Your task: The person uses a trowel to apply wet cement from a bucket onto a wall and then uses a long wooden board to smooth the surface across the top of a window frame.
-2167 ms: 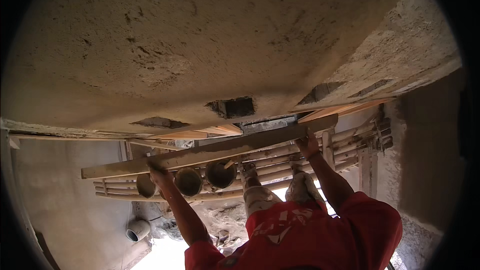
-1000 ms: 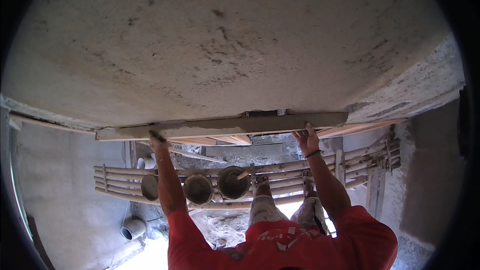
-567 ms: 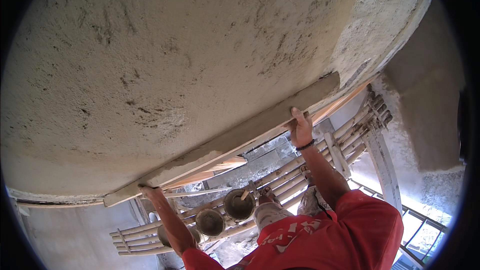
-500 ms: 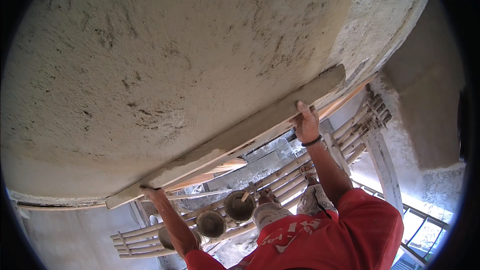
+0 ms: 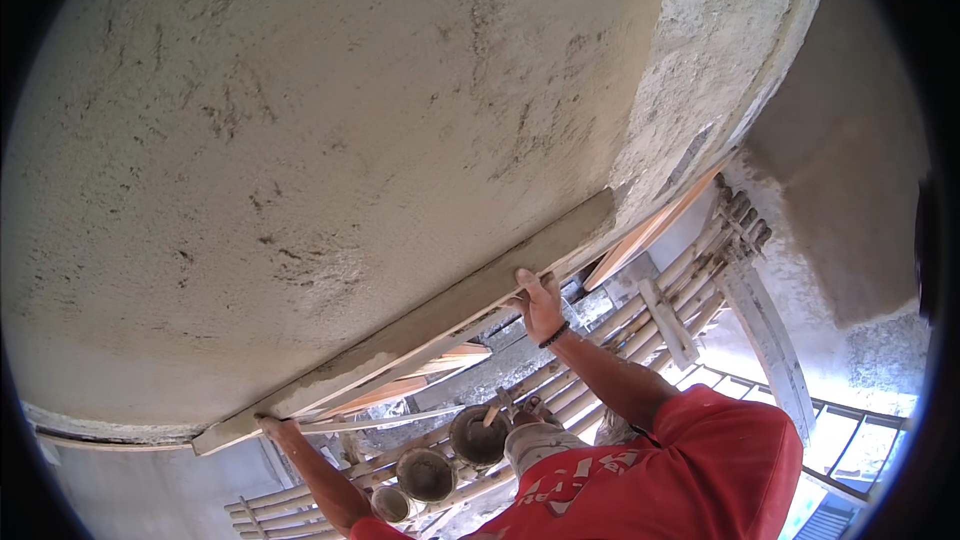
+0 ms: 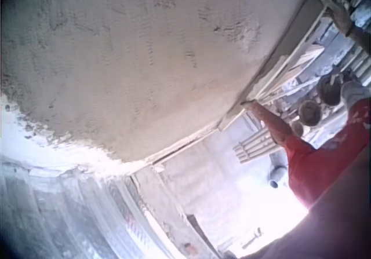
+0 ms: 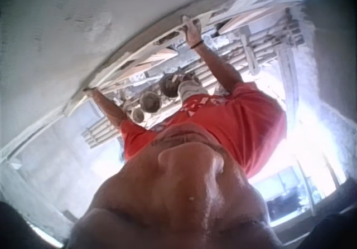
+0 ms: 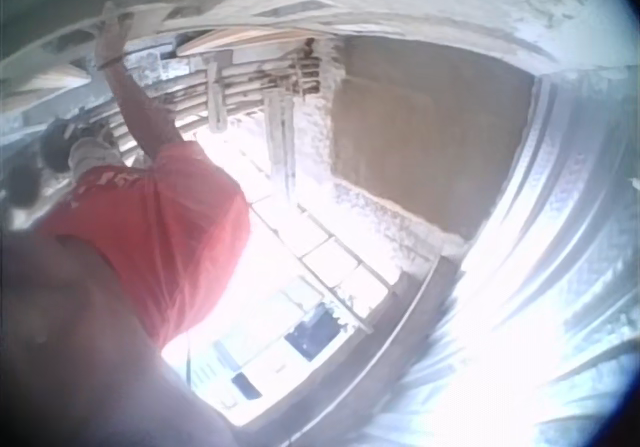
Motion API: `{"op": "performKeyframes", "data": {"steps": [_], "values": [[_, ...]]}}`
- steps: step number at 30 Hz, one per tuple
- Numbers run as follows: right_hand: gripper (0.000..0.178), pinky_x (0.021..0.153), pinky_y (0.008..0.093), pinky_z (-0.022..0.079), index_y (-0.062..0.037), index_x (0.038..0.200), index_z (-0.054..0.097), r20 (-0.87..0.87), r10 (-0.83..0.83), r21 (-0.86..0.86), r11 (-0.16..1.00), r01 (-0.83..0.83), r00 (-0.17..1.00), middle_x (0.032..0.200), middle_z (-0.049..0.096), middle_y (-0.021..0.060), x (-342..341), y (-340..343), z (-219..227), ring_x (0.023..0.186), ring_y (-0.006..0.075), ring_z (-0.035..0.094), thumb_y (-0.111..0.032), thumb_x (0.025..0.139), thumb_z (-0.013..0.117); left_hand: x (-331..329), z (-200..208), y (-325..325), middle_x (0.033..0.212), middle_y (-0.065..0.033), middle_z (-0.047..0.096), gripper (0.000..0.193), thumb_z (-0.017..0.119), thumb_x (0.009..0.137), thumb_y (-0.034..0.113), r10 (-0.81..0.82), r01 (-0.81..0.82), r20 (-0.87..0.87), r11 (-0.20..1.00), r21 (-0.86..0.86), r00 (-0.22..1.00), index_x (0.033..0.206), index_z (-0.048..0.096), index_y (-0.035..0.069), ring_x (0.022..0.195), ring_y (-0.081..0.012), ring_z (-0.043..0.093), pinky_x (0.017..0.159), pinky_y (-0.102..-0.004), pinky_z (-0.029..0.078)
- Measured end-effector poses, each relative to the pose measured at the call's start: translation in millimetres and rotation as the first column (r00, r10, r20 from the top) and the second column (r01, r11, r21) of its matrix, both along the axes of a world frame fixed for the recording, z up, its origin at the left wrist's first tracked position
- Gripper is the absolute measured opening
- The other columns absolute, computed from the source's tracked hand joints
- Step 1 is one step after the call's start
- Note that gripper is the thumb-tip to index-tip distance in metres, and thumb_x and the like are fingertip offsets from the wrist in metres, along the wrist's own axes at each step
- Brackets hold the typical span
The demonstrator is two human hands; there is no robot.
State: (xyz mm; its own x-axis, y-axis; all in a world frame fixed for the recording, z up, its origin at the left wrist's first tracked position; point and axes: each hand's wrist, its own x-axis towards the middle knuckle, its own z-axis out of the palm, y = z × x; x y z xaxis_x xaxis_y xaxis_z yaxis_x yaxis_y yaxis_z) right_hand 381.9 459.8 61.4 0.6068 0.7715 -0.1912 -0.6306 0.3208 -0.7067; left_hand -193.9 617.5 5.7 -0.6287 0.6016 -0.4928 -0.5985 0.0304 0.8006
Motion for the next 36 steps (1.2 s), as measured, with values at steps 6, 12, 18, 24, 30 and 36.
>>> {"op": "performKeyframes", "data": {"steps": [6,12,18,24,30,36], "values": [[0.038,0.054,0.0272,0.057,-0.0008,0.113,0.050,0.197,-0.050,0.089,0.995,0.033,0.979,0.096,0.062,0.0084,40,-3,75,0.078,0.0166,0.066,-0.024,0.086,0.064,37,32,-6,0.127,-0.0092,0.055,0.052,0.042,0.094,0.043,-0.015,0.014,0.028,0.998,0.055,1.000,0.128,0.051,0.005,0.111,-0.0273,0.056,0.097,-0.0419,0.046],[0.037,0.052,0.0262,0.057,0.0023,0.110,0.051,0.288,-0.050,0.093,0.995,0.024,0.956,0.092,0.064,0.0101,93,-8,157,0.072,0.0168,0.067,-0.026,0.088,0.061,119,129,-28,0.124,-0.0082,0.057,0.046,0.040,0.096,0.038,-0.044,0.042,0.020,0.993,0.109,0.999,0.127,0.052,0.006,0.109,-0.0254,0.058,0.096,-0.0403,0.047],[0.039,0.055,0.0281,0.057,-0.0001,0.110,0.049,0.230,-0.108,0.080,0.993,0.091,0.967,0.098,0.062,0.0107,62,2,138,0.079,0.0174,0.066,-0.027,0.087,0.064,86,121,-21,0.126,-0.0069,0.057,0.047,0.040,0.095,0.041,-0.141,0.133,0.058,0.983,0.124,0.988,0.127,0.052,0.010,0.113,-0.0240,0.056,0.098,-0.0395,0.046],[0.044,0.056,0.0280,0.057,-0.0031,0.117,0.044,0.121,-0.054,0.072,0.996,0.045,0.991,0.099,0.059,0.0080,-1,7,85,0.077,0.0155,0.065,-0.025,0.086,0.065,41,104,6,0.123,-0.0084,0.057,0.041,0.043,0.095,0.033,0.025,-0.024,-0.004,0.996,0.088,1.000,0.125,0.052,0.006,0.108,-0.0254,0.058,0.094,-0.0411,0.049],[0.041,0.050,0.0245,0.054,-0.0023,0.113,0.046,0.285,-0.091,0.197,0.980,0.035,0.954,0.090,0.061,0.0063,23,6,153,0.070,0.0121,0.063,-0.026,0.086,0.065,20,129,-19,0.122,-0.0093,0.058,0.041,0.039,0.096,0.032,-0.043,0.050,-0.042,0.981,0.186,0.998,0.125,0.051,0.006,0.108,-0.0291,0.058,0.092,-0.0445,0.050],[0.036,0.050,0.0237,0.054,-0.0019,0.106,0.050,0.427,-0.203,0.171,0.975,0.142,0.881,0.085,0.063,0.0077,106,-6,259,0.067,0.0129,0.064,-0.033,0.090,0.060,133,224,-37,0.115,-0.0070,0.061,0.034,0.041,0.096,0.031,-0.056,0.055,0.002,0.991,0.123,0.998,0.117,0.056,0.009,0.102,-0.0253,0.062,0.086,-0.0437,0.053]]}}
